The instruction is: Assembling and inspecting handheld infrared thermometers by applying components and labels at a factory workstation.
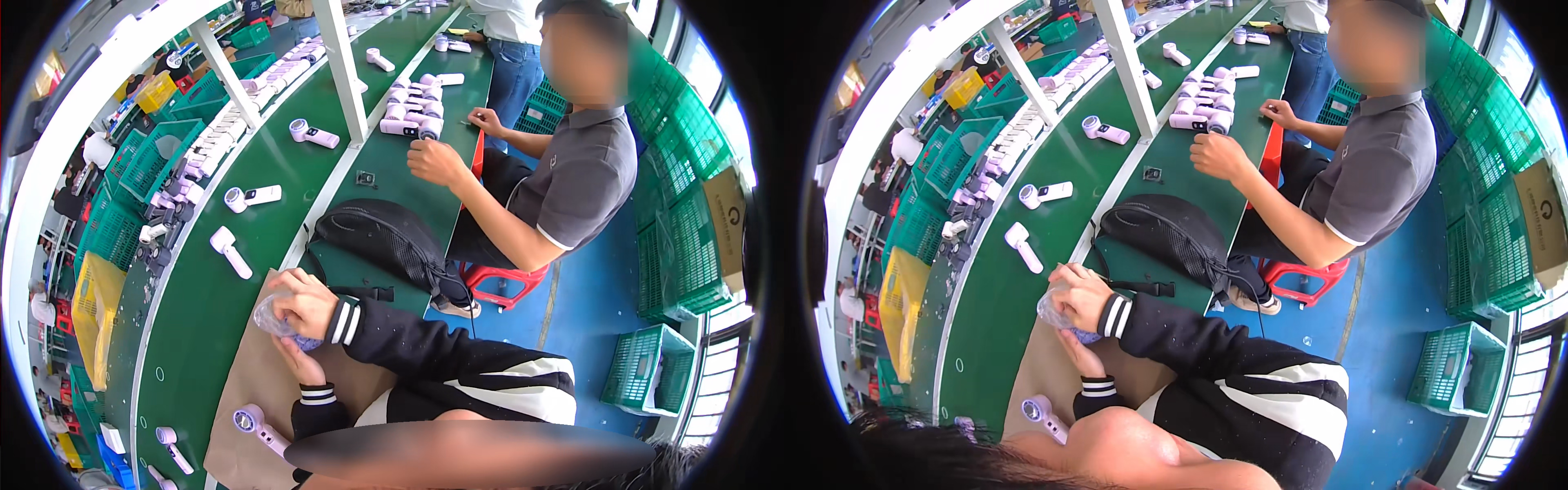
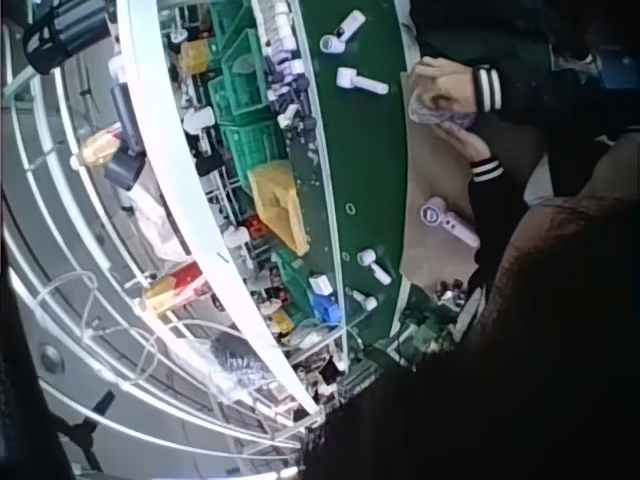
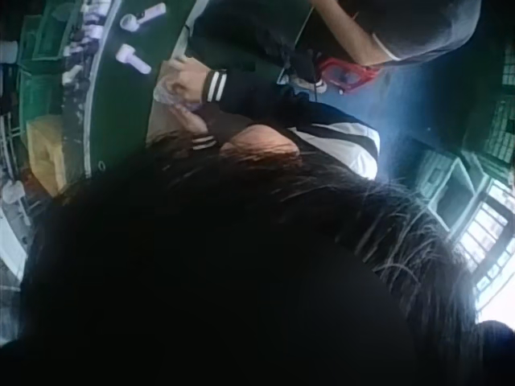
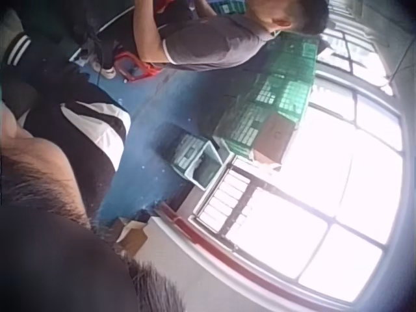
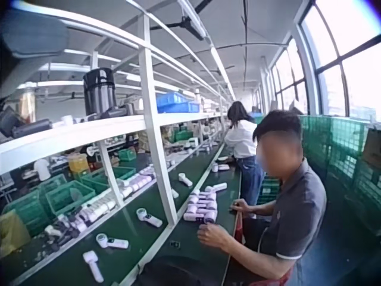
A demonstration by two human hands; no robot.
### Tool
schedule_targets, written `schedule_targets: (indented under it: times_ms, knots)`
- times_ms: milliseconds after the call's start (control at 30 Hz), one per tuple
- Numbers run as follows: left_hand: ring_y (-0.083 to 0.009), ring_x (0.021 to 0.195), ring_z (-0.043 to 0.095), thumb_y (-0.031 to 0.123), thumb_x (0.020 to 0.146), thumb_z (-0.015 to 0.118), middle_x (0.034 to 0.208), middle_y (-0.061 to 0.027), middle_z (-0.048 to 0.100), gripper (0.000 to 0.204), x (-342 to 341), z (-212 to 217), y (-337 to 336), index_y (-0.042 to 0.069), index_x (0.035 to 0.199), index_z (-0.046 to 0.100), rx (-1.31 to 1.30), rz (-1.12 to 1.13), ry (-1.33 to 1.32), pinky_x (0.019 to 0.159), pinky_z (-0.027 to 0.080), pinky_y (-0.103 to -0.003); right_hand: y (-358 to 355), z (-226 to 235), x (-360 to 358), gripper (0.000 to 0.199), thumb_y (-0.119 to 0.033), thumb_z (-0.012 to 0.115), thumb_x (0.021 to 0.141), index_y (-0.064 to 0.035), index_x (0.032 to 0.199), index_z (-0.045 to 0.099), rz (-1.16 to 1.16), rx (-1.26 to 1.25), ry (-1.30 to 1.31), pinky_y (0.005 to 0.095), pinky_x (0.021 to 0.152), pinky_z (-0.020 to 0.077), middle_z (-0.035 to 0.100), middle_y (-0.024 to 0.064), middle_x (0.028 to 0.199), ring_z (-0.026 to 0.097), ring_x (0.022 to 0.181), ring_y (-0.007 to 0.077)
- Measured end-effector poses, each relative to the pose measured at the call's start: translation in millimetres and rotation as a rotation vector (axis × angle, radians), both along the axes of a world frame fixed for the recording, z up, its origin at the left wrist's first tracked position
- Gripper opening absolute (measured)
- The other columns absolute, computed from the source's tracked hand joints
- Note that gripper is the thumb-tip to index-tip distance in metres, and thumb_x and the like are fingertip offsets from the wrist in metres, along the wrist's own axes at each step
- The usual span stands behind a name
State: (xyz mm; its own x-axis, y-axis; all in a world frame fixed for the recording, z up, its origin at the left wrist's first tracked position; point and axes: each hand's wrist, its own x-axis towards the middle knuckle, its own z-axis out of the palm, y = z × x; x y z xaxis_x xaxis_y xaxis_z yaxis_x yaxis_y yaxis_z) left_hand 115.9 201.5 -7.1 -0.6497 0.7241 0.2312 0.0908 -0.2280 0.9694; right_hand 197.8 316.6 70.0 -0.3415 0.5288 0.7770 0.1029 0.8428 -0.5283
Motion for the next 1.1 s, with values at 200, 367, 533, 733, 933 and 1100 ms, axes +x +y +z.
schedule_targets:
  times_ms: [200, 367, 533, 733, 933, 1100]
  knots:
    - [-0.0298, 0.112, 0.047, 0.040, 0.100, 0.029, 0.131, -0.0205, 0.041, 0.055, -2, 7, 12, -0.001, 0.135, 0.035, -0.212, -0.036, 0.170, 0.097, 0.036, -0.036, 8, -8, 6, 0.017, -0.019, 0.059, 0.075, -0.0135, 0.090, 0.064, -0.043, -0.129, -0.614, 0.0371, 0.071, 0.0498, 0.056, 0.0114, 0.102, 0.056, 0.078, 0.0294]
    - [-0.0283, 0.105, 0.052, 0.041, 0.098, 0.035, 0.120, -0.0181, 0.052, 0.053, -17, 8, 30, -0.001, 0.130, 0.043, -0.127, -0.081, 0.130, 0.091, 0.040, -0.035, 7, -5, 0, 0.014, -0.023, 0.059, 0.075, -0.0158, 0.085, 0.065, -0.068, -0.277, -0.720, 0.0381, 0.066, 0.0503, 0.058, 0.0109, 0.090, 0.058, 0.069, 0.0298]
    - [-0.0279, 0.074, 0.055, 0.047, 0.091, 0.045, 0.090, -0.0145, 0.061, 0.051, -16, 16, 47, 0.001, 0.112, 0.055, -0.133, -0.161, 0.199, 0.069, 0.042, -0.036, 28, -15, 15, 0.011, -0.014, 0.064, 0.062, -0.0118, 0.073, 0.067, -0.101, -0.063, -0.498, 0.0374, 0.056, 0.0445, 0.063, 0.0112, 0.075, 0.055, 0.063, 0.0298]
    - [-0.0329, 0.107, 0.048, 0.042, 0.096, 0.036, 0.122, -0.0189, 0.049, 0.054, -32, 38, -16, 0.000, 0.128, 0.043, -0.154, 0.240, 0.421, 0.094, 0.036, -0.041, 23, -17, 7, 0.017, -0.011, 0.068, 0.072, -0.0095, 0.089, 0.065, 0.051, -0.059, -0.246, 0.0327, 0.072, 0.0416, 0.055, 0.0077, 0.088, 0.049, 0.078, 0.0240]
    - [-0.0274, 0.104, 0.048, 0.019, 0.088, 0.056, 0.124, -0.0146, 0.047, 0.037, -60, 77, -115, 0.008, 0.123, 0.050, -0.148, 0.414, 0.621, 0.092, 0.038, -0.037, 18, 4, 15, 0.012, -0.005, 0.058, 0.082, -0.0039, 0.094, 0.061, 0.280, -0.394, -0.060, 0.0247, 0.064, 0.0407, 0.056, 0.0047, 0.078, 0.049, 0.067, 0.0149]
    - [-0.0286, 0.093, 0.051, 0.010, 0.075, 0.063, 0.112, -0.0118, 0.055, 0.040, -65, 61, -192, 0.008, 0.114, 0.055, -0.300, 0.810, 0.535, 0.084, 0.041, -0.038, -5, 22, 14, 0.011, -0.004, 0.054, 0.086, -0.0007, 0.095, 0.059, 0.514, -0.480, 0.271, 0.0241, 0.062, 0.0410, 0.057, 0.0062, 0.076, 0.048, 0.062, 0.0129]
